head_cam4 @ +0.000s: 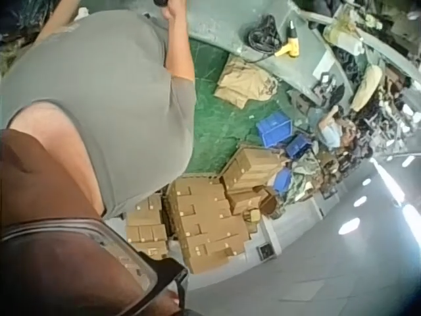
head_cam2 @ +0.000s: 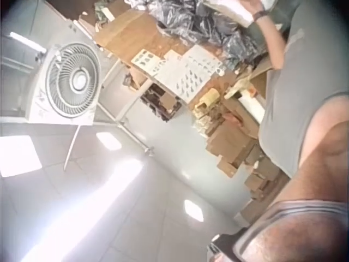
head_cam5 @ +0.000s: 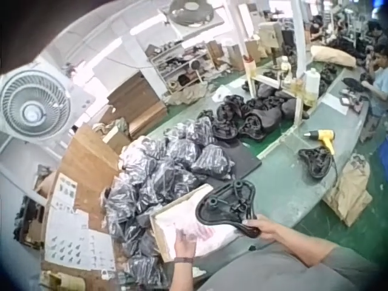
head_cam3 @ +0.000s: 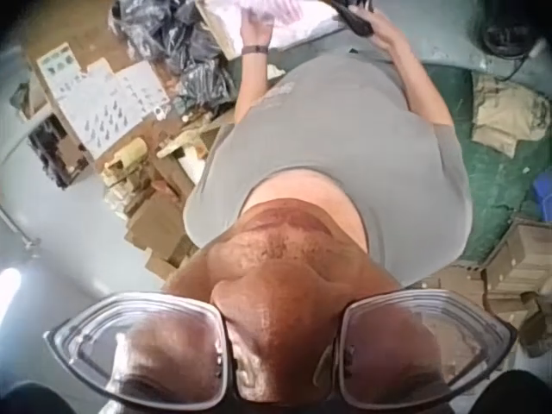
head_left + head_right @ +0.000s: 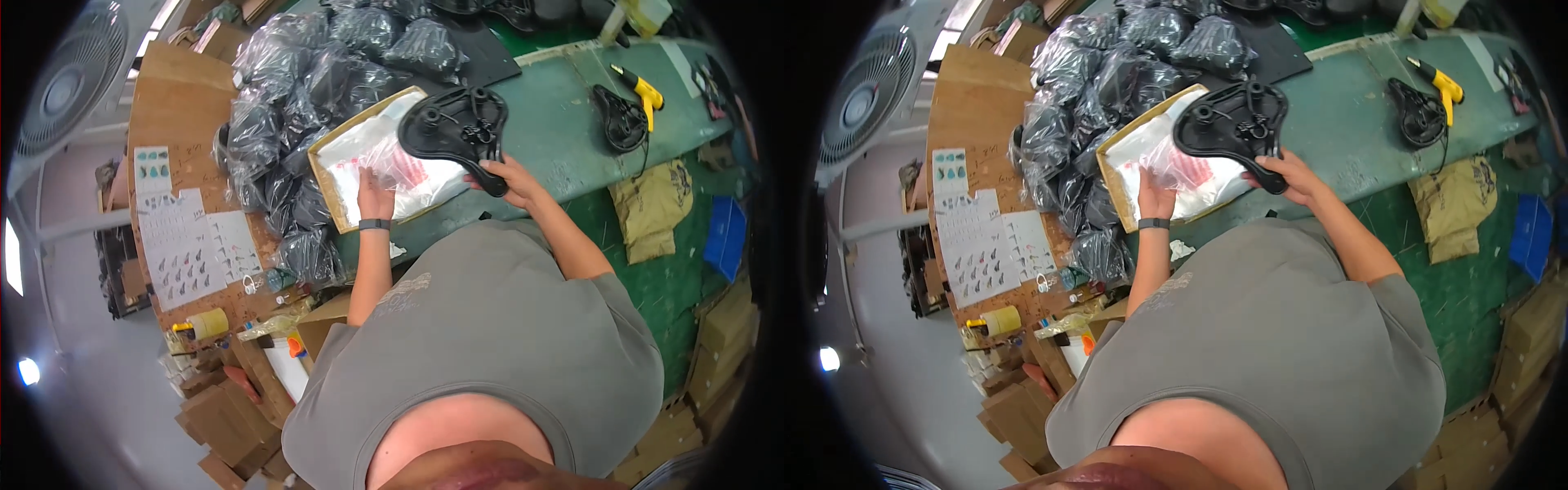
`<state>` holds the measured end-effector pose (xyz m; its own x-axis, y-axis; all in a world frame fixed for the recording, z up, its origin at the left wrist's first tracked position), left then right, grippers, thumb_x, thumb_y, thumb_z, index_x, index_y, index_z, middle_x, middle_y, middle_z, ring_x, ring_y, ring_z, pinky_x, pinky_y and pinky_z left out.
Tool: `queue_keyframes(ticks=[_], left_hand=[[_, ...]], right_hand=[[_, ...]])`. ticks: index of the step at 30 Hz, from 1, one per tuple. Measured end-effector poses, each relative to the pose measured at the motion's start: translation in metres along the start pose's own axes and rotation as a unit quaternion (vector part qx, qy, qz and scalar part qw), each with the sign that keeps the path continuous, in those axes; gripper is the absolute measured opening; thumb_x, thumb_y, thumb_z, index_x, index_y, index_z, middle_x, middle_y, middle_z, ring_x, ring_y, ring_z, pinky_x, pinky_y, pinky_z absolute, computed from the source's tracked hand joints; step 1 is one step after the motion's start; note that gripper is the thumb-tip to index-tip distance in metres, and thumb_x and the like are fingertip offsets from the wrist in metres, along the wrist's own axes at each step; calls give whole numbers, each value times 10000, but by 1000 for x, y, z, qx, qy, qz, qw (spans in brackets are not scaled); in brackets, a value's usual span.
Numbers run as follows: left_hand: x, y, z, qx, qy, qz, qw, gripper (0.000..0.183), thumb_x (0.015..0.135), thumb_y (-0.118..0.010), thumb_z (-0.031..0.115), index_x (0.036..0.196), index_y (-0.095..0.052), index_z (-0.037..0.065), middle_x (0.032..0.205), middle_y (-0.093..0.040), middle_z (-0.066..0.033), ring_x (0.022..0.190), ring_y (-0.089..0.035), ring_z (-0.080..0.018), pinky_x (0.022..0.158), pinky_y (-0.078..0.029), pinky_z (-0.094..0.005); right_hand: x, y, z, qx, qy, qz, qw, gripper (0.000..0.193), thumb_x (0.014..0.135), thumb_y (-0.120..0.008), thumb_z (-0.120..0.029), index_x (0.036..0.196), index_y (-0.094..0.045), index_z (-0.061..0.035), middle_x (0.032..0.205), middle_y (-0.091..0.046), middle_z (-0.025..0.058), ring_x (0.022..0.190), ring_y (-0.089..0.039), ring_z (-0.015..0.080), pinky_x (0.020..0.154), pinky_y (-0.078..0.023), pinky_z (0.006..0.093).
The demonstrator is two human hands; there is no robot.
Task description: Packaging individual bicycle seats into plastic bags at a manufacturing facility.
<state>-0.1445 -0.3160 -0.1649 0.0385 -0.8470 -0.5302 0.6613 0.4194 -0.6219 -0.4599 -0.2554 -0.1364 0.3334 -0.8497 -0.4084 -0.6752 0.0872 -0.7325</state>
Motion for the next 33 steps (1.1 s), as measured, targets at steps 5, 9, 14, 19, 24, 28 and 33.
queue_keyframes(ticks=[5, 9, 14, 19, 24, 28, 33], left_hand=[[-62, -3, 23, 375, -111, -59, 919, 197, 1071, -672, 235, 1064, -721, 45, 941, -704, 11, 872, -672, -105, 807, -562, -294], [-110, 8, 29, 298, -91, -107, 944, 180, 1081, -619, 146, 1186, -704, 27, 1061, -747, -49, 947, -697, -134, 832, -582, -314], [-156, 108, 112, -298, -140, -77, 941, 241, 1112, -519, 175, 1185, -699, 33, 1141, -763, -100, 971, -719, -220, 977, -581, -415], [-192, 91, 126, -45, -166, 5, 985, 245, 1101, -597, 269, 1149, -703, 52, 999, -746, -21, 832, -671, -117, 733, -526, -269], [-202, 30, 166, 275, -411, 168, 853, 244, 1017, -727, 179, 1106, -794, -38, 812, -664, 3, 675, -547, -92, 606, -426, -261], [-234, -40, 195, 348, -510, 180, 766, 163, 980, -731, 74, 1093, -786, -31, 813, -634, -53, 719, -566, -107, 636, -435, -273], [-262, -132, 173, 631, -576, 61, 515, 272, 812, -702, 92, 1075, -769, 107, 902, -643, -51, 777, -691, -230, 651, -562, -360]], right_hand=[[46, -106, 58, 117, -153, -174, 966, 397, 1079, -610, -202, 1333, -612, 103, 1231, -717, 244, 1173, -717, 407, 1037, -615, 454], [48, -157, 84, 126, -215, -199, 948, 385, 1082, -605, -218, 1315, -626, 88, 1182, -728, 227, 1017, -748, 313, 874, -643, 389], [29, -152, 65, -19, -154, -178, 972, 468, 1085, -598, -255, 1402, -545, 86, 1277, -669, 205, 976, -675, 269, 761, -594, 364], [7, -170, 41, -222, -87, -214, 947, 509, 978, -707, -210, 1385, -535, 42, 1152, -689, 168, 952, -693, 254, 775, -583, 372], [-3, -198, 33, -610, 162, -125, 766, 895, 810, -860, -73, 1582, -408, -47, 1246, -691, 120, 1139, -657, 202, 996, -515, 359], [-20, -245, 41, -707, 278, -148, 633, 891, 793, -839, -38, 1583, -426, -70, 1310, -664, 227, 1152, -684, 434, 963, -567, 451], [-19, -267, 46, -828, 172, -141, 514, 768, 826, -803, -59, 1521, -476, -56, 1421, -606, 236, 1211, -638, 495, 983, -564, 495]])
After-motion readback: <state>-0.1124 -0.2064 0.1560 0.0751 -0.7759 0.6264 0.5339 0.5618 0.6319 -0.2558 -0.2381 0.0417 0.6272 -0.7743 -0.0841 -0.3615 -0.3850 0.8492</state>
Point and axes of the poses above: each hand's wrist, its own x-axis towards the middle knuckle, its own y-axis out of the back of the hand, z = x × y, the point moved 7 cm from there along x, towards the middle knuckle
